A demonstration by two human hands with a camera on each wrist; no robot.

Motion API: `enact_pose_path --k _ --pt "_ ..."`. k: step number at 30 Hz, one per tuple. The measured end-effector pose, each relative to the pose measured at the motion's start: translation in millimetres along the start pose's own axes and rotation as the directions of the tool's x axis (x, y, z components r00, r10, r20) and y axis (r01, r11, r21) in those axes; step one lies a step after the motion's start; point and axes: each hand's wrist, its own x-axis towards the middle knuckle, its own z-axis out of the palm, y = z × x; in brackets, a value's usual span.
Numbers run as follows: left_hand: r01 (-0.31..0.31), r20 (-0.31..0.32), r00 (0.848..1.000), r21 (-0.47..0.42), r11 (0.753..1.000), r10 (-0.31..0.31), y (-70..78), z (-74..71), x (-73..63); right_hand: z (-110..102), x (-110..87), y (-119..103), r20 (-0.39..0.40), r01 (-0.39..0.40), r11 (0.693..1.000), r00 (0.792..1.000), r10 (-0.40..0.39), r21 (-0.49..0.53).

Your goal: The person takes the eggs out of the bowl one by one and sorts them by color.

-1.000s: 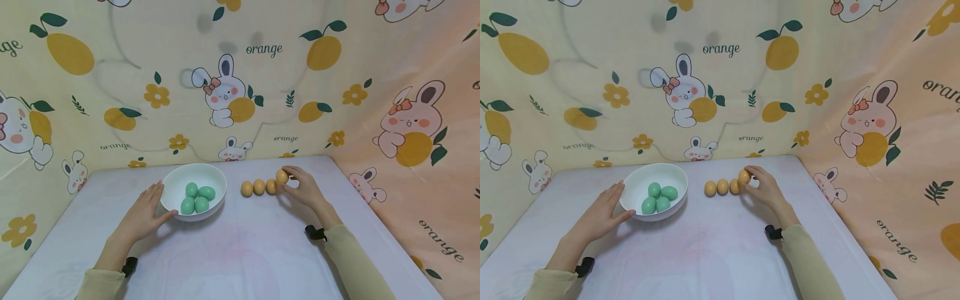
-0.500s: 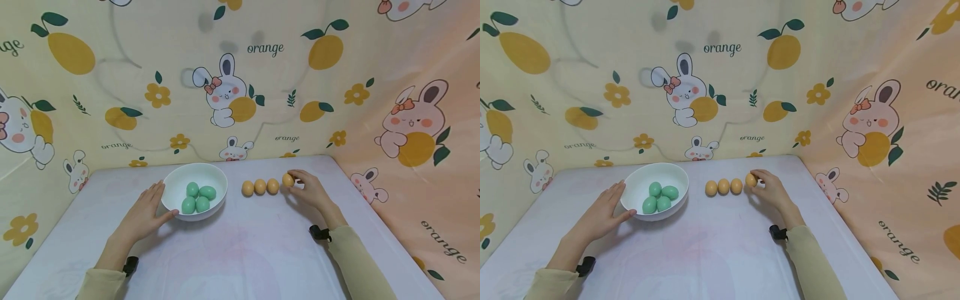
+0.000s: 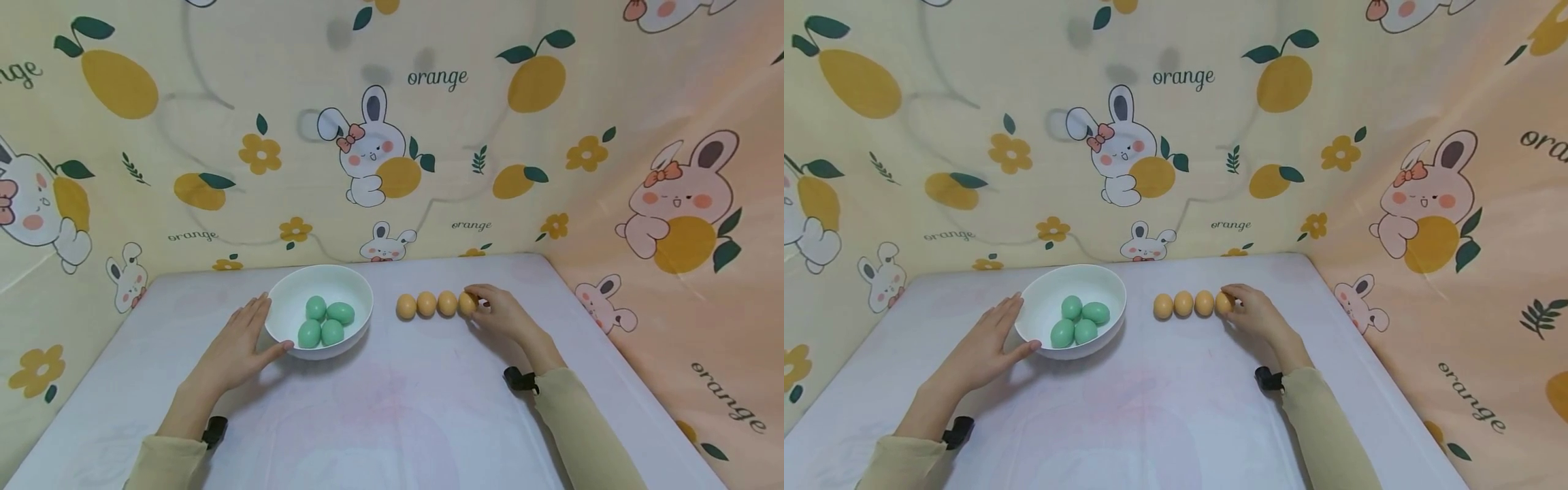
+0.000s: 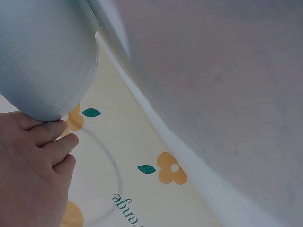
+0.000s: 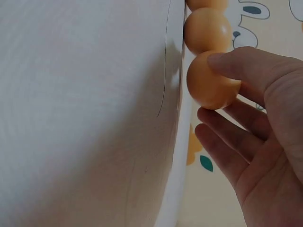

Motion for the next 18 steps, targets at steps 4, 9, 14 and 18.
enact_pose_path --k 4,9,14,18 --pt "0.000 0.001 1.000 -0.007 1.000 0.000 0.0 -0.8 -0.4 1.4 0.4 -1.3 0.016 -0.010 1.000 1.000 0.010 -0.007" --pt "0.001 0.004 1.000 0.000 1.000 -0.001 -0.3 0.1 -0.3 1.7 -0.2 -2.5 0.036 -0.014 1.000 0.999 0.014 -0.007" --pt "-0.003 -0.001 1.000 0.000 1.000 0.003 -1.8 1.3 0.2 2.4 0.8 -1.5 0.058 -0.027 1.000 0.998 0.028 -0.007" --pt "-0.003 -0.007 1.000 0.002 1.000 0.003 -2.6 2.0 0.0 2.0 1.2 -2.0 0.067 -0.041 0.999 0.997 0.041 -0.002"
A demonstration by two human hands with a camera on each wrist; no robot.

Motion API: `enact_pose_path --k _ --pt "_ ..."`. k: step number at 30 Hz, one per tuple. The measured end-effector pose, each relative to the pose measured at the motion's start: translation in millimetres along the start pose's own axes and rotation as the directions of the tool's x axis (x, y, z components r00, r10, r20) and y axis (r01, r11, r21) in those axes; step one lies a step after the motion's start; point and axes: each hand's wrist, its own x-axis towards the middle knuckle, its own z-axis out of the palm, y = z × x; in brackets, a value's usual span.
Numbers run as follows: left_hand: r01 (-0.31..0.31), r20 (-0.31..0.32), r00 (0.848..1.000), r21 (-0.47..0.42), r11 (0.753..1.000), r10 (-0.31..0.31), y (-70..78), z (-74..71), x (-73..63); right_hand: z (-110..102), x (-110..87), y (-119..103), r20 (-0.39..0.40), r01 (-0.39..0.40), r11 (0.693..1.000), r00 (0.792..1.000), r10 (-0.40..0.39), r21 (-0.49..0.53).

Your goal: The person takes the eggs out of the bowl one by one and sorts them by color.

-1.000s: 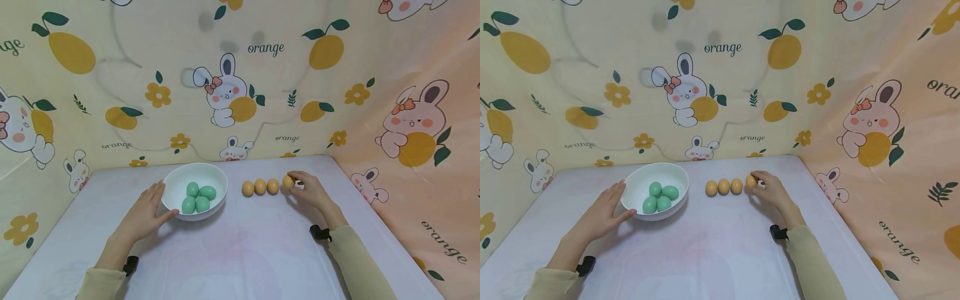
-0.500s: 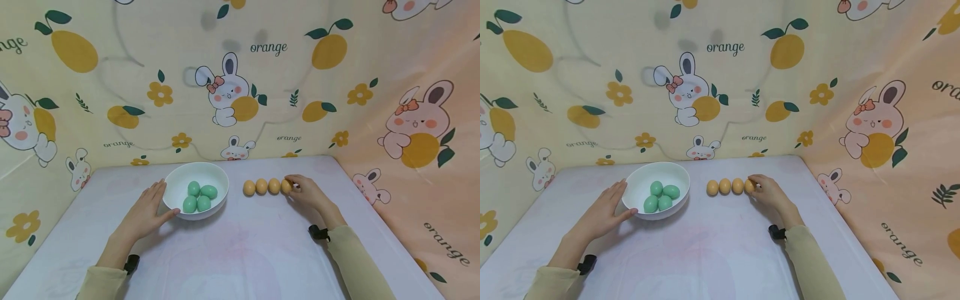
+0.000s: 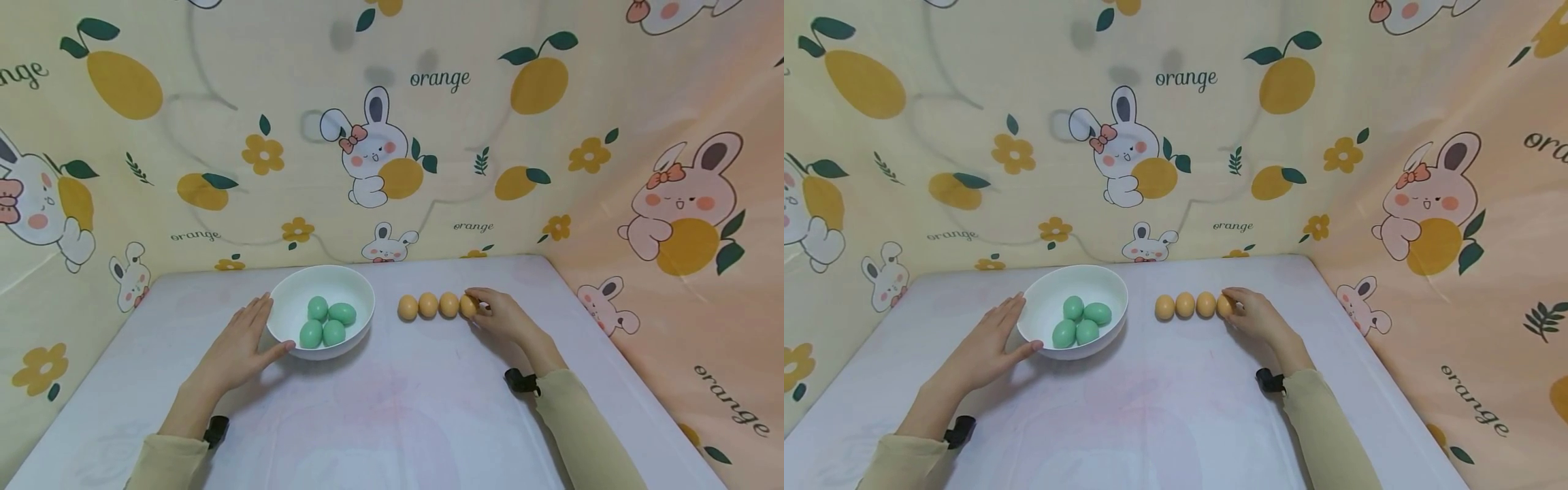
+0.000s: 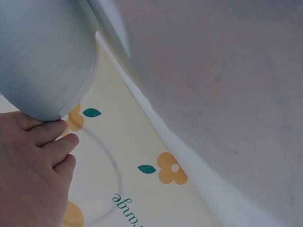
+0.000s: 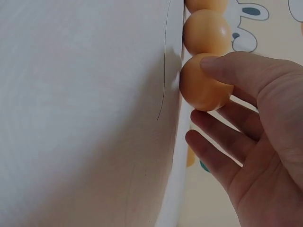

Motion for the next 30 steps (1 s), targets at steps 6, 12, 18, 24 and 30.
enact_pose_path --k 6,12,18,24,30 --pt "0.001 0.004 1.000 -0.003 1.000 -0.001 1.3 -1.1 -0.3 -1 -0.7 0 0.002 0.009 1.000 1.000 -0.009 0.008" --pt "-0.005 0.000 1.000 -0.005 1.000 0.005 1.6 -1.7 -0.6 -2 -2.2 1 0.004 -0.001 1.000 1.000 0.001 0.009" --pt "-0.003 0.001 1.000 0.001 1.000 0.003 1.6 -1.8 -0.3 -4 -5.1 -1 -0.005 -0.015 1.000 1.000 0.015 0.004" --pt "-0.006 -0.001 1.000 0.004 1.000 0.006 1.1 -1.3 0.2 -10 -5.7 -5 -0.065 0.049 0.999 0.997 -0.050 -0.009" --pt "-0.005 0.000 1.000 0.004 1.000 0.005 0.8 -1.1 0.1 -10 -3.9 -15 -0.138 0.131 0.991 0.981 -0.135 -0.034"
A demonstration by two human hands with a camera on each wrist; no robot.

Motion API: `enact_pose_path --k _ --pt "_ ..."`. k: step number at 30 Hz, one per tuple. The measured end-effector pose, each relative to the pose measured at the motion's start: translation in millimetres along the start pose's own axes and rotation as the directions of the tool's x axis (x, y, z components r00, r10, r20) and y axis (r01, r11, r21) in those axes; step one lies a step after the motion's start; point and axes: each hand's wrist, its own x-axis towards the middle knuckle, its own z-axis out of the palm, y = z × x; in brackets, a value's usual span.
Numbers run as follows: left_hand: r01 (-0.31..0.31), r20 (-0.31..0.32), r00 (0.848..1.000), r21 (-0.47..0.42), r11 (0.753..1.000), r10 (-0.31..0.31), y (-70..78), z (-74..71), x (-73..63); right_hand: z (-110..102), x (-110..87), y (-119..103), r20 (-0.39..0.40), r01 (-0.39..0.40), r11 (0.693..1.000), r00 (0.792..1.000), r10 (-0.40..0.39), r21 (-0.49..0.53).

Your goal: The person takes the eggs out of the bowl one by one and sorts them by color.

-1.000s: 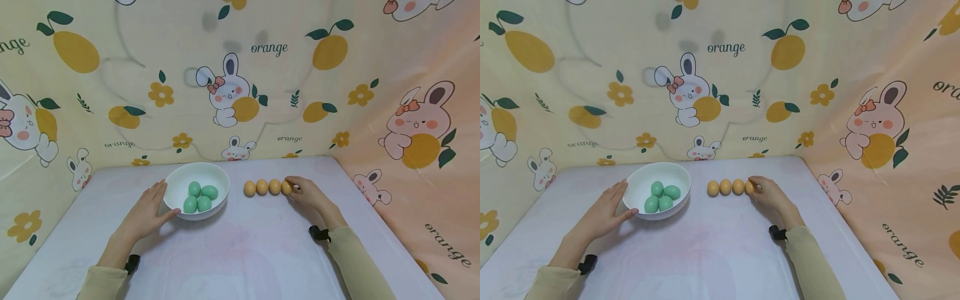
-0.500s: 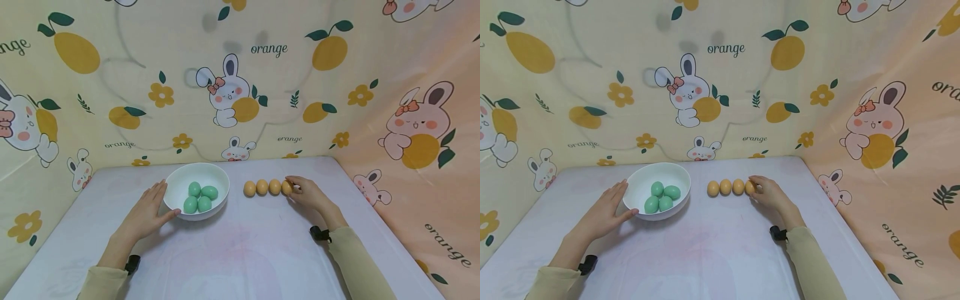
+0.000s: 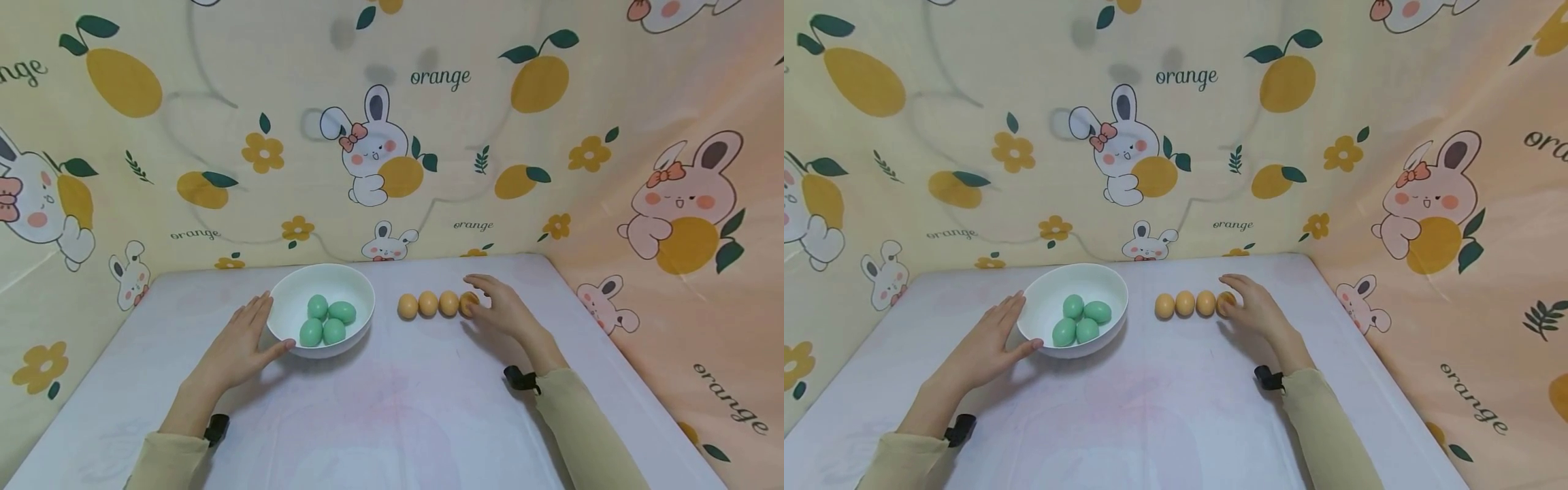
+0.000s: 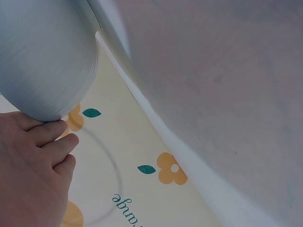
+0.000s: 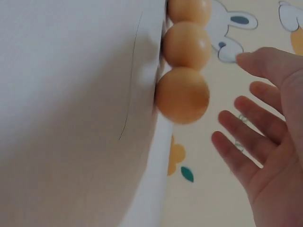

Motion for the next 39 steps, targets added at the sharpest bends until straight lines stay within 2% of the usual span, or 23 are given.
enact_pose_path --k 7,16,20,29,39 --pt "0.003 0.001 1.000 -0.003 1.000 -0.003 -1.3 0.5 -1.3 7 11.4 -20 -0.104 0.112 0.994 0.988 -0.111 0.008" --pt "0.014 0.017 1.000 -0.010 1.000 -0.013 -2.7 2.9 -0.4 18 33.5 -47 -0.136 0.234 0.972 0.963 -0.232 0.002" --pt "0.015 0.021 1.000 -0.010 1.000 -0.015 -2.6 3.4 0.5 24 43.5 -59 -0.108 0.255 0.967 0.961 -0.253 0.005" --pt "0.020 0.018 1.000 -0.011 1.000 -0.019 -0.4 1.4 0.0 35 69.1 -97 0.019 0.251 0.968 0.968 -0.251 -0.012" --pt "0.034 0.028 0.999 -0.004 0.999 -0.034 0.8 -0.9 0.9 51 96.2 -132 0.132 0.343 0.937 0.934 -0.333 -0.069"
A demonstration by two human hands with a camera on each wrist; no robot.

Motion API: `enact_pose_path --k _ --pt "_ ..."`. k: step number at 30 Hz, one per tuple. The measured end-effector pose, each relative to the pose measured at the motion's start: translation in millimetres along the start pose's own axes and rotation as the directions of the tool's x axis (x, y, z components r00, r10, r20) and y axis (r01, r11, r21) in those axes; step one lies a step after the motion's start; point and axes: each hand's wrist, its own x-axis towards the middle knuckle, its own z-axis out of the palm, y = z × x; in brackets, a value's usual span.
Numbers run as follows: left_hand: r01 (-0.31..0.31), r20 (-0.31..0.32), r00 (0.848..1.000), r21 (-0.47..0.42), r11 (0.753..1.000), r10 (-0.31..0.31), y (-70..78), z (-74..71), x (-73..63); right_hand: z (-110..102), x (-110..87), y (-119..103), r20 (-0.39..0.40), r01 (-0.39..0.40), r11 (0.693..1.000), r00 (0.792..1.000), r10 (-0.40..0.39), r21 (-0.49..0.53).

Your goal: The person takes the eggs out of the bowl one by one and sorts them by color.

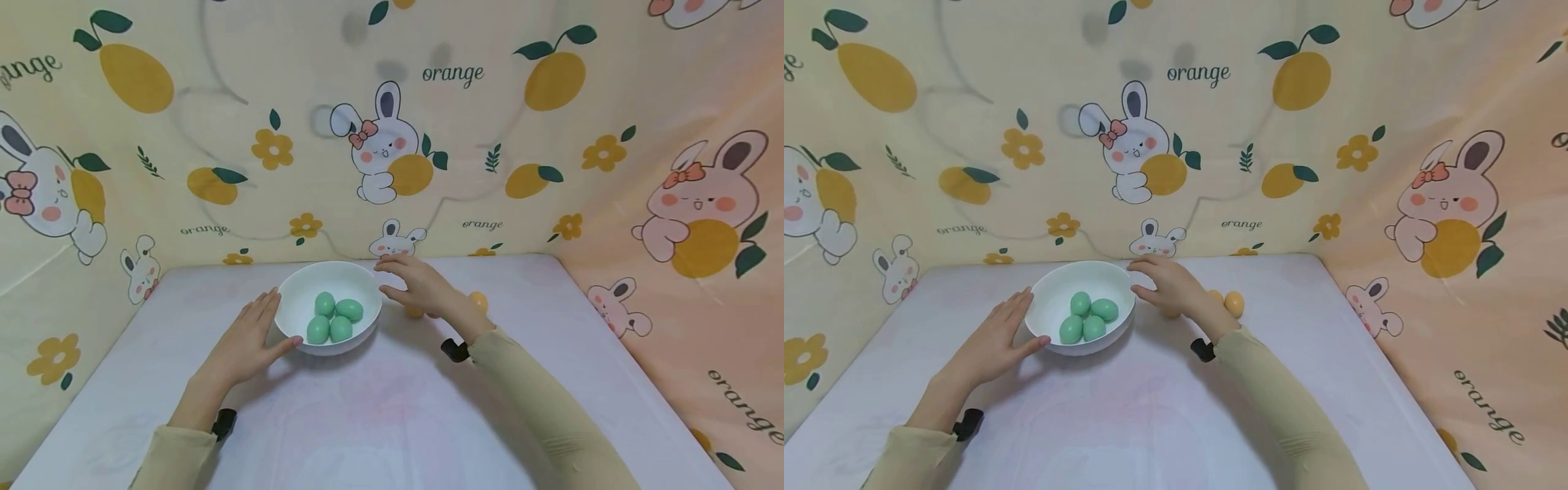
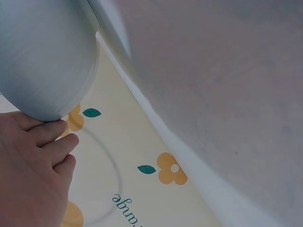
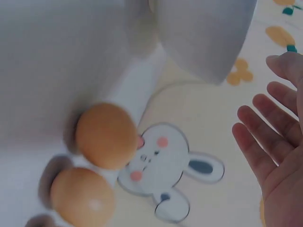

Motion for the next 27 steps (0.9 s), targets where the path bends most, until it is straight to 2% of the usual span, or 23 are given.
enact_pose_path --k 4,10,20,27 --pt "0.003 0.000 1.000 0.000 1.000 -0.003 0.7 -1.0 0.8 6 12.6 -10 0.036 0.056 0.998 0.998 -0.055 -0.018" --pt "0.007 0.003 1.000 0.001 1.000 -0.007 0.2 -0.6 1.9 16 31.7 -23 0.119 0.091 0.996 0.989 -0.087 -0.022" --pt "-0.001 -0.001 1.000 -0.001 1.000 0.001 -0.4 0.6 2.0 40 57.4 -32 0.214 0.094 0.996 0.973 -0.092 -0.001" --pt "-0.018 -0.013 1.000 -0.006 1.000 0.017 -2.8 2.1 1.7 49 69.9 -39 0.290 0.071 0.997 0.954 -0.073 0.016"
